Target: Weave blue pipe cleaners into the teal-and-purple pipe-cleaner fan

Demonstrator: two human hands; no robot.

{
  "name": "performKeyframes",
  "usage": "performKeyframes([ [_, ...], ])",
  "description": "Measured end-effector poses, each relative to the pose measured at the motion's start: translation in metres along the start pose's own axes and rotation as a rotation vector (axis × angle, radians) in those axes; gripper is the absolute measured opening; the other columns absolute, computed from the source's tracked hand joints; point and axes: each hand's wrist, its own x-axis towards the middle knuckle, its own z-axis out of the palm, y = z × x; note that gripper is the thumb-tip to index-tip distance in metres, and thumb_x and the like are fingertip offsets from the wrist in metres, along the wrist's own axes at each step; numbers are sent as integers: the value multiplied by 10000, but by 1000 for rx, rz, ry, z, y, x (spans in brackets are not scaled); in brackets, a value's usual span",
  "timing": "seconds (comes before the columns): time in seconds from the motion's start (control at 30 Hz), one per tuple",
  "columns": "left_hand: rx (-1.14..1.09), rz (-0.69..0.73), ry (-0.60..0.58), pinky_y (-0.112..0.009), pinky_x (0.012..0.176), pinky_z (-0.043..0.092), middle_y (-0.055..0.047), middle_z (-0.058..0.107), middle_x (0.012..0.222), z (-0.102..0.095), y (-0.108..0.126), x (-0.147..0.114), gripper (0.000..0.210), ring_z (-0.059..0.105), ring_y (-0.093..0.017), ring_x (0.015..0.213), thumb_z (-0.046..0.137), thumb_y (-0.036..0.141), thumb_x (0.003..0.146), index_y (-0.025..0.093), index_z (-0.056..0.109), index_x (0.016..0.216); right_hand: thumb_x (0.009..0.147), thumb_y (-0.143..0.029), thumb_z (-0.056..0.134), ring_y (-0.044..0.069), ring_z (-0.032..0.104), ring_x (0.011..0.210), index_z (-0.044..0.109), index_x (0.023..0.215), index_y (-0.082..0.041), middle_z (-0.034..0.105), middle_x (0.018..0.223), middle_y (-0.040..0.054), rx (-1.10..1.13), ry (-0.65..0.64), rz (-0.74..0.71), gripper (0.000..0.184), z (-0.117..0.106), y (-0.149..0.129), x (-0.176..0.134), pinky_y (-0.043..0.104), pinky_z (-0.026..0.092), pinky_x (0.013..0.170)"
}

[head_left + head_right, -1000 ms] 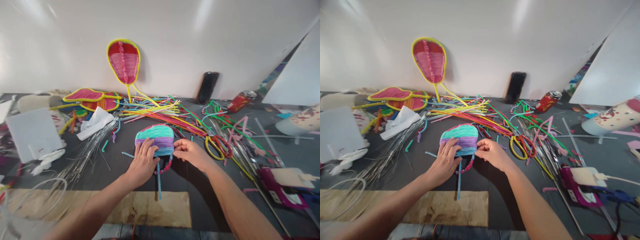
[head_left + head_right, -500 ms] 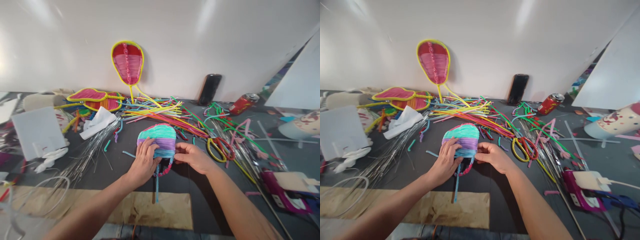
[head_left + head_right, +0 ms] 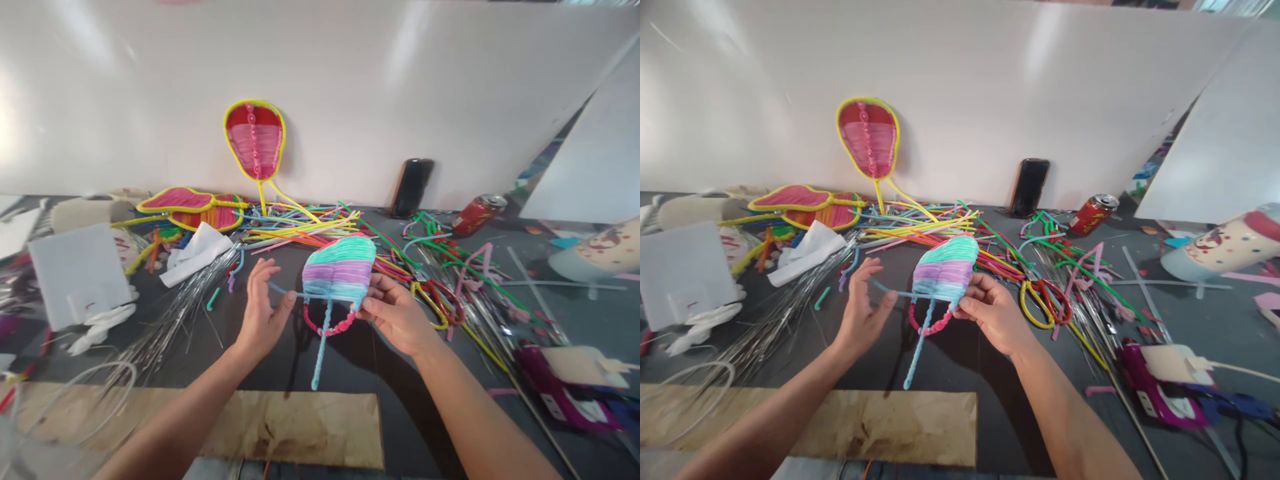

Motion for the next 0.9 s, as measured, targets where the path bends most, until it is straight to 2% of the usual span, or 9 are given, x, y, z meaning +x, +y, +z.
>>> performKeyframes([
  [0.17, -539, -448, 148, -365, 888, 446, -58, 511, 1085, 0, -4, 6, 300, 536, -186, 1028, 569, 378, 814, 236, 437, 1044, 621, -299, 801, 120, 632, 646, 574, 938, -242, 630, 733, -39, 11, 76, -158, 394, 1, -5, 0, 276, 552, 634],
  [0.23, -833, -639, -62, -321, 785, 477, -33, 563, 932, -1, 2, 7, 249, 587, -161, 859, 587, 381, 803, 218, 481, 957, 631, -308, 795, 126, 628, 647, 568, 958, -257, 635, 741, -37, 5, 78, -220, 402, 2, -3, -1, 286, 545, 633],
  [0.3, -1056, -780, -411, -309, 740, 483, -40, 604, 833, -3, 9, 5, 258, 608, -156, 760, 616, 397, 787, 178, 542, 903, 633, -310, 795, 130, 624, 643, 566, 968, -271, 639, 741, -38, 12, 77, -263, 408, 4, 1, -2, 296, 538, 633],
  [0.37, -1229, -847, -699, -339, 787, 484, -76, 648, 847, -3, 15, 1, 348, 638, -182, 786, 639, 442, 765, 143, 597, 939, 629, -312, 800, 131, 621, 629, 569, 960, -281, 635, 731, -40, 34, 64, -279, 404, 7, 4, -4, 301, 532, 632],
  [0.43, -1388, -853, -834, -403, 886, 457, -114, 668, 956, -4, 18, -3, 448, 651, -226, 893, 656, 454, 741, 134, 604, 1050, 615, -302, 810, 122, 613, 606, 574, 939, -283, 621, 708, -48, 66, 37, -265, 401, 10, 7, -6, 293, 526, 626],
  [0.57, -1531, -844, -864, -483, 971, 401, -117, 624, 1174, -9, 14, -6, 541, 619, -277, 1040, 699, 223, 631, 187, 588, 1159, 600, -284, 817, 113, 597, 581, 567, 894, -277, 578, 663, -61, 122, -14, -186, 387, 16, 13, -7, 276, 518, 600],
  [0.7, -1542, -819, -801, -471, 912, 453, -70, 659, 1136, -11, 6, -5, 515, 645, -286, 1003, 721, 83, 546, 244, 652, 1030, 595, -290, 819, 110, 578, 558, 557, 880, -278, 547, 647, -66, 150, -42, -134, 388, 18, 17, -7, 279, 512, 586],
  [0.83, -1492, -890, -725, -390, 793, 522, -44, 716, 847, -5, 2, -9, 171, 703, -225, 795, 773, 178, 642, 165, 648, 758, 606, -285, 821, 92, 560, 527, 568, 898, -284, 530, 617, -78, 198, -82, -109, 387, 20, 22, -8, 249, 495, 567],
  [0.9, -1467, -917, -793, -347, 758, 535, -66, 718, 796, -1, 1, -12, 224, 701, -207, 752, 798, 270, 643, 129, 658, 746, 607, -294, 823, 95, 570, 534, 569, 892, -271, 552, 623, -73, 195, -90, -90, 383, 22, 25, -9, 242, 492, 557],
])
